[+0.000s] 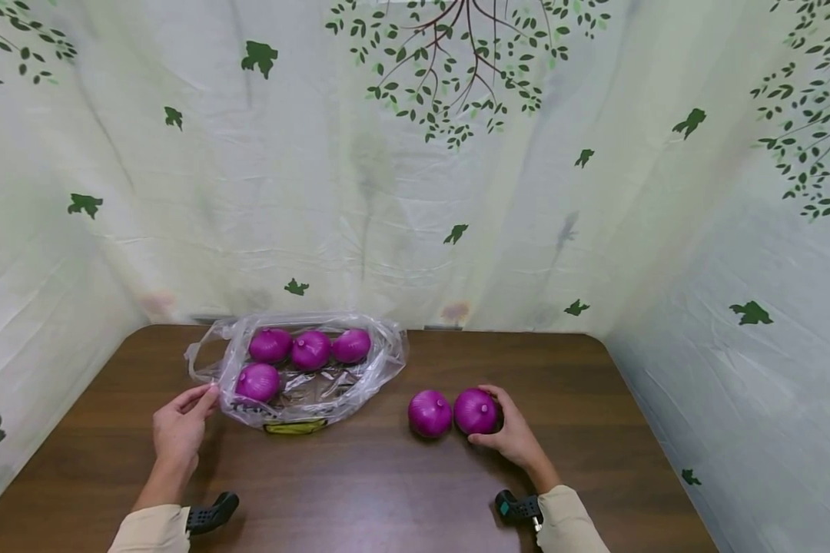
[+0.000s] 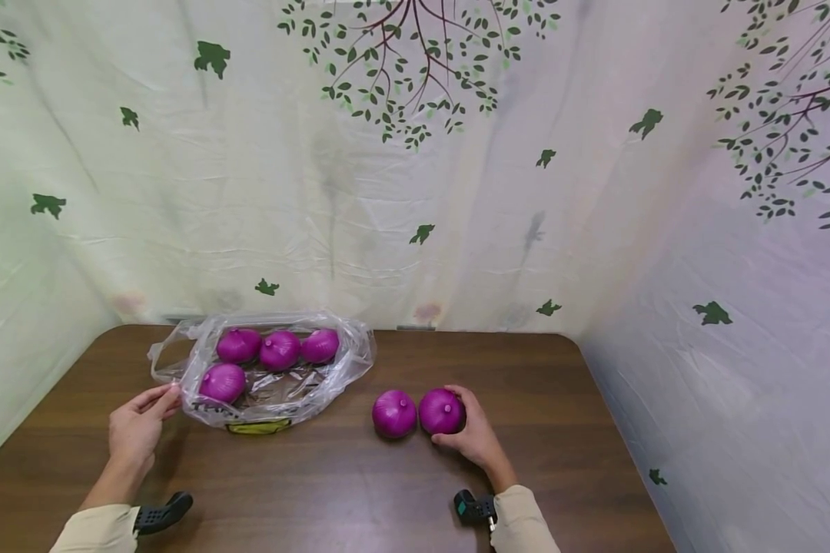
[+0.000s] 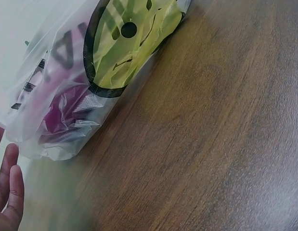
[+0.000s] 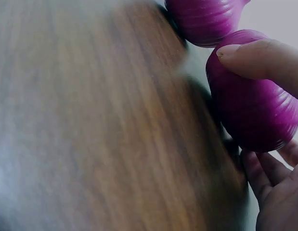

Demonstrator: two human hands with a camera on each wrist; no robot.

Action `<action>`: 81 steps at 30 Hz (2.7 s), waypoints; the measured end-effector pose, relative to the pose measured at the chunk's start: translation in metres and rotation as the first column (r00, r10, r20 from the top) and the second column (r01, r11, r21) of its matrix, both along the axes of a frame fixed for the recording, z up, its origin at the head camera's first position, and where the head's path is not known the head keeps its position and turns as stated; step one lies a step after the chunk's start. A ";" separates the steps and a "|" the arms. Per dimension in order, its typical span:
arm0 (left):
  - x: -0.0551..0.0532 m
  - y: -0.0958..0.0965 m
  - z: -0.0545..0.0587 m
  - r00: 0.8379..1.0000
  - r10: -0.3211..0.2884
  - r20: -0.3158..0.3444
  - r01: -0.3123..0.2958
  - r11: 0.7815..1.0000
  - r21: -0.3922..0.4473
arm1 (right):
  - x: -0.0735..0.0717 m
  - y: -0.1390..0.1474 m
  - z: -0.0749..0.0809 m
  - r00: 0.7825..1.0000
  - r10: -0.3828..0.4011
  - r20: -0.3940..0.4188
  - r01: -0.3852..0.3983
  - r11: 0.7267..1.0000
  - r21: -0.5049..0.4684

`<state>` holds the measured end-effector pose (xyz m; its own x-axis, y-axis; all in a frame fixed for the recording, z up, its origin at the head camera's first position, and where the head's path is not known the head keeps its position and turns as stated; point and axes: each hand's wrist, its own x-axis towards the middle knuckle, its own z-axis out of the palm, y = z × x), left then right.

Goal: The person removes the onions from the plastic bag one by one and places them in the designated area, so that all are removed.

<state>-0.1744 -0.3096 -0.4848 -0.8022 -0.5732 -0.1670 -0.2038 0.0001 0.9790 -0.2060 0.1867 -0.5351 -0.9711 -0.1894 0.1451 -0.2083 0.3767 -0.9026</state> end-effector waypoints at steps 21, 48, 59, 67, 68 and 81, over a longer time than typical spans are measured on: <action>0.001 0.000 -0.002 1.000 -0.004 0.001 0.004 1.000 0.016 | 0.003 0.004 0.013 0.998 0.059 0.038 -0.060 0.998 0.007; 0.001 -0.001 0.000 1.000 0.016 -0.023 -0.014 0.997 0.080 | 0.002 -0.077 0.124 0.990 -0.021 -0.141 0.001 0.990 -0.141; 0.003 -0.002 -0.002 0.999 0.033 -0.024 -0.030 0.994 0.108 | -0.034 -0.116 0.090 0.983 0.027 -0.184 -0.054 0.989 -0.140; -0.001 0.003 0.000 0.998 0.047 -0.041 -0.043 0.993 0.113 | -0.041 -0.143 0.094 0.976 0.101 -0.193 -0.127 0.984 -0.127; 0.000 0.003 0.000 0.998 0.048 -0.046 -0.042 0.993 0.111 | -0.042 -0.148 0.093 0.975 0.108 -0.192 -0.135 0.982 -0.132; 0.000 0.004 0.002 0.995 0.055 -0.078 -0.045 0.991 0.123 | -0.047 -0.195 0.081 0.981 0.106 -0.165 -0.126 0.985 -0.115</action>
<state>-0.1746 -0.3055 -0.4824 -0.7868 -0.5925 -0.1729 -0.1204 -0.1275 0.9845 -0.2530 -0.0083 -0.4542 -0.9065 -0.2702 0.3243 -0.3877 0.2286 -0.8930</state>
